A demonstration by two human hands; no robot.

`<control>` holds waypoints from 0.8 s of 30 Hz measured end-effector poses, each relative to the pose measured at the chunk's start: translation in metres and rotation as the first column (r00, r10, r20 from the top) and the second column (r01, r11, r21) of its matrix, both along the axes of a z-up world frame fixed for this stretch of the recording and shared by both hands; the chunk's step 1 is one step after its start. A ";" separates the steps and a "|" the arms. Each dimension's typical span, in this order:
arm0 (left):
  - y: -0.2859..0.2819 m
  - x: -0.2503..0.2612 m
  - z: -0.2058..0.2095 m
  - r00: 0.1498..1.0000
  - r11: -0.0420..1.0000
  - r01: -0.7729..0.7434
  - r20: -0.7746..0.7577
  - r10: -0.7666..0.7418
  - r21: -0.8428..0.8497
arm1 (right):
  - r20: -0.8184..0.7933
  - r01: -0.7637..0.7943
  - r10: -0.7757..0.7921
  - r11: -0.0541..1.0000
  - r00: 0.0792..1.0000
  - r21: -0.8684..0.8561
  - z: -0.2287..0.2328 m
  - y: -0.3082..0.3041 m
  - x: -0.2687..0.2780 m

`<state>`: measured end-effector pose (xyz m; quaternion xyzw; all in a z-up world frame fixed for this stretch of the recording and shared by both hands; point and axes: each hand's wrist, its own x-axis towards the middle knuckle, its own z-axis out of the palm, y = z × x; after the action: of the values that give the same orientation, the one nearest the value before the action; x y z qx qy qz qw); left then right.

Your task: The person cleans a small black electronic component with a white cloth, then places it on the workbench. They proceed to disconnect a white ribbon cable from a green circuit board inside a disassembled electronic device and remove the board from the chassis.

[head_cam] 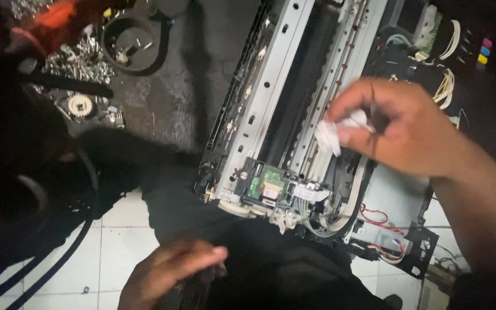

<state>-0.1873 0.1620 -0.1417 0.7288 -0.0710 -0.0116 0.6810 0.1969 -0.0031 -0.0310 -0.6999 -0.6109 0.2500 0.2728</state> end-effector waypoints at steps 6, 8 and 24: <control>-0.044 0.047 0.085 0.699 0.619 -0.632 -0.004 0.715 0.466 | -0.043 -0.005 0.007 0.999 0.999 0.043 0.018 -0.050 -0.018; -0.047 0.059 0.090 0.690 0.567 -0.699 0.203 0.695 0.436 | -0.224 0.170 -0.167 0.985 0.960 -0.005 0.028 -0.061 -0.034; -0.108 0.128 0.127 0.888 0.831 -0.449 -0.263 0.376 -0.328 | -0.070 0.002 0.001 0.999 0.998 0.046 0.069 -0.094 -0.115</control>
<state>-0.0593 0.0543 -0.0144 0.5762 0.1521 0.0819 0.7989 0.0823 -0.0973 0.0381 -0.6843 -0.6064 0.2604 0.3100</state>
